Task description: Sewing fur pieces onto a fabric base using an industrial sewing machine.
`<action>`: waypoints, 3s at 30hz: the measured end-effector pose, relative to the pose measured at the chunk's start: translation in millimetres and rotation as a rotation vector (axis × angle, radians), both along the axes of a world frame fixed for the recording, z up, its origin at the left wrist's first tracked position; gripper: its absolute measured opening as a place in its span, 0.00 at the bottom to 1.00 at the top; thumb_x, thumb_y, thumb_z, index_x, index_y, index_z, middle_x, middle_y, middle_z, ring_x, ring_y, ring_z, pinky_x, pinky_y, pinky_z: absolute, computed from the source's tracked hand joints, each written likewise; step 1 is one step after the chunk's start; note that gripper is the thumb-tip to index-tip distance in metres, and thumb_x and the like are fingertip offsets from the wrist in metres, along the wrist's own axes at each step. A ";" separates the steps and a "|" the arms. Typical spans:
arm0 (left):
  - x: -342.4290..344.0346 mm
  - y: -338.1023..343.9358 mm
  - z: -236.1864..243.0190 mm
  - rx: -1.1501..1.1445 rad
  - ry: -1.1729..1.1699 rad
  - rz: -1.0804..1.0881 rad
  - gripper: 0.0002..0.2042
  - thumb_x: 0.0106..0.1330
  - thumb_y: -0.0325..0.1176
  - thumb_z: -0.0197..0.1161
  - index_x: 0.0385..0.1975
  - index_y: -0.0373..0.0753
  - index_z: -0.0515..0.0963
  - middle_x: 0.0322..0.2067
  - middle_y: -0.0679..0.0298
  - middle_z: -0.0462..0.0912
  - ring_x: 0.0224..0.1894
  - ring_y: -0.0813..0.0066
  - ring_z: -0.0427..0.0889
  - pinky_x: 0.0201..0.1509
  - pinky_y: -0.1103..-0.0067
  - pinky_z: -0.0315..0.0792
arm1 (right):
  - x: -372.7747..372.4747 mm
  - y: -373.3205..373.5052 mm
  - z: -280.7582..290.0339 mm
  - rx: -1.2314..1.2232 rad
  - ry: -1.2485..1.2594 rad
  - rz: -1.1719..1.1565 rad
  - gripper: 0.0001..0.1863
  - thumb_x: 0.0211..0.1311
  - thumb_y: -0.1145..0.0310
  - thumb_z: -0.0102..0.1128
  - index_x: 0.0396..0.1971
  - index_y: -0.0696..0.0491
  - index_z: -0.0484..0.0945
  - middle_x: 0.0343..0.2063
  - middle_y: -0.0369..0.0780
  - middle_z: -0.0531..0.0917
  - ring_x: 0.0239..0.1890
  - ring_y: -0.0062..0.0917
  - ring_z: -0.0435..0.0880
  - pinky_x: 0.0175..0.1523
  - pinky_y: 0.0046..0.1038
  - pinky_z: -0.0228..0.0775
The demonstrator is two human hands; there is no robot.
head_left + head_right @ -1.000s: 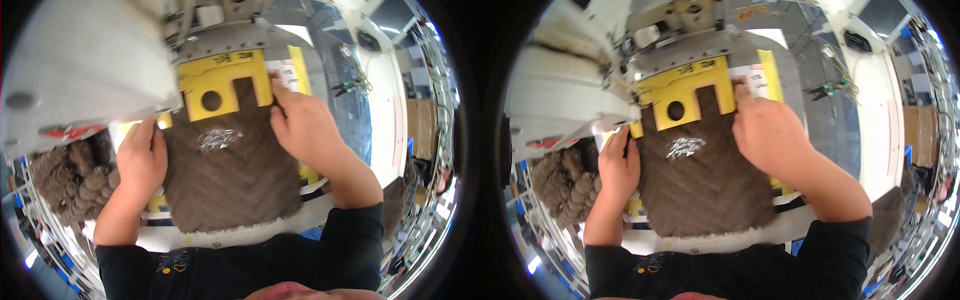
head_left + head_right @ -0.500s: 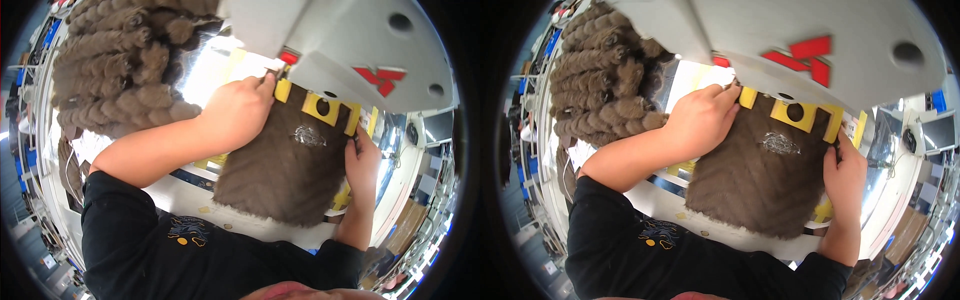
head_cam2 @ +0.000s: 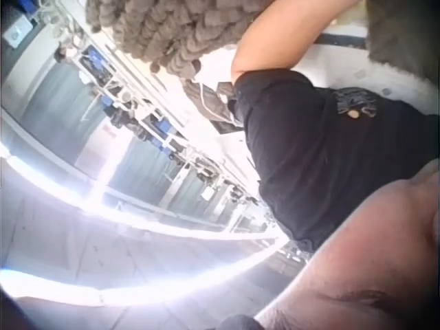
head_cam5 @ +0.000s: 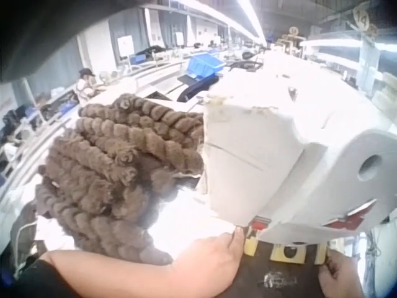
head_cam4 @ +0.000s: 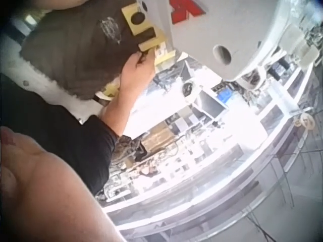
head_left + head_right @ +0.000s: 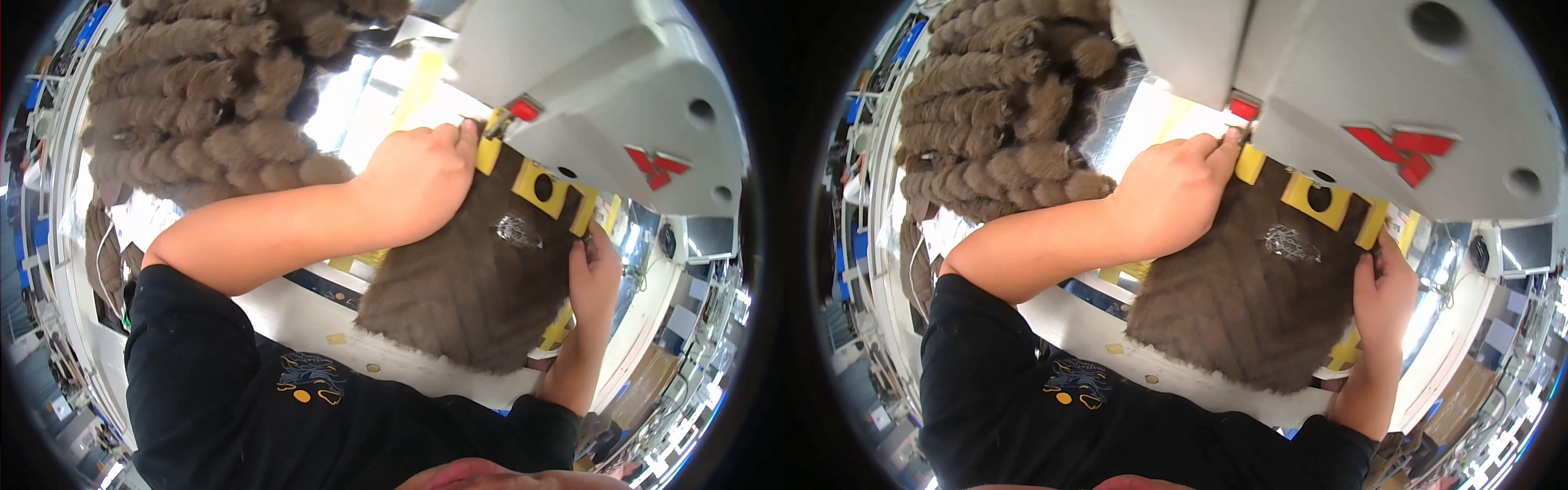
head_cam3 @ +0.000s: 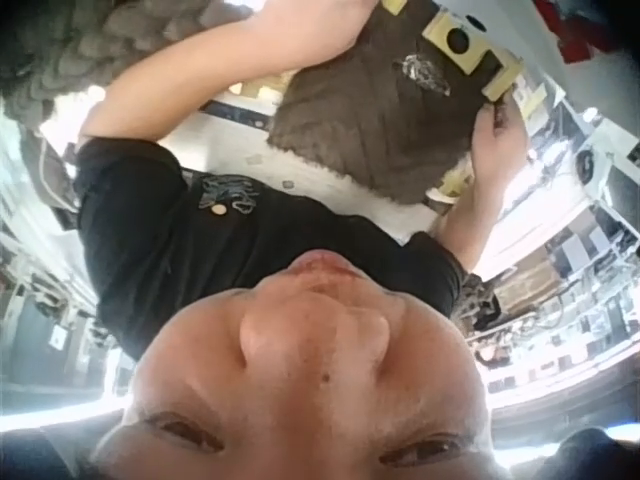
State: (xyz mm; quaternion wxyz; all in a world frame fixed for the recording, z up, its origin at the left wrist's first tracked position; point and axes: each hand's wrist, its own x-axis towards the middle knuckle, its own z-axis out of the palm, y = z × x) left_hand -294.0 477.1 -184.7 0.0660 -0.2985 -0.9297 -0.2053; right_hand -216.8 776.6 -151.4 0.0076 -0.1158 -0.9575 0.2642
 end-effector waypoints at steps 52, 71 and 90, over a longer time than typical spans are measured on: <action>79.5 -246.2 -3.9 -0.177 0.128 0.639 0.44 0.54 0.47 0.76 0.73 0.50 0.63 0.72 0.44 0.59 0.78 0.42 0.52 0.77 0.42 0.46 | -6.1 16.5 -14.3 0.061 0.085 0.172 0.29 0.61 0.73 0.57 0.66 0.61 0.75 0.21 0.48 0.74 0.23 0.33 0.74 0.34 0.35 0.69; 70.3 -247.0 86.7 -0.330 0.474 0.543 0.24 0.49 0.20 0.62 0.50 0.42 0.83 0.46 0.59 0.82 0.55 0.53 0.79 0.61 0.62 0.70 | -3.3 2.1 12.3 0.069 0.084 0.177 0.28 0.61 0.67 0.58 0.61 0.61 0.76 0.34 0.58 0.85 0.41 0.54 0.86 0.48 0.48 0.76; 73.5 20.8 143.4 1.367 -0.710 -0.230 0.16 0.71 0.30 0.69 0.54 0.41 0.73 0.41 0.70 0.81 0.37 0.83 0.79 0.31 0.82 0.72 | 56.1 -80.6 116.9 -0.202 0.163 0.540 0.37 0.58 0.54 0.76 0.63 0.56 0.74 0.50 0.47 0.82 0.53 0.46 0.81 0.60 0.40 0.74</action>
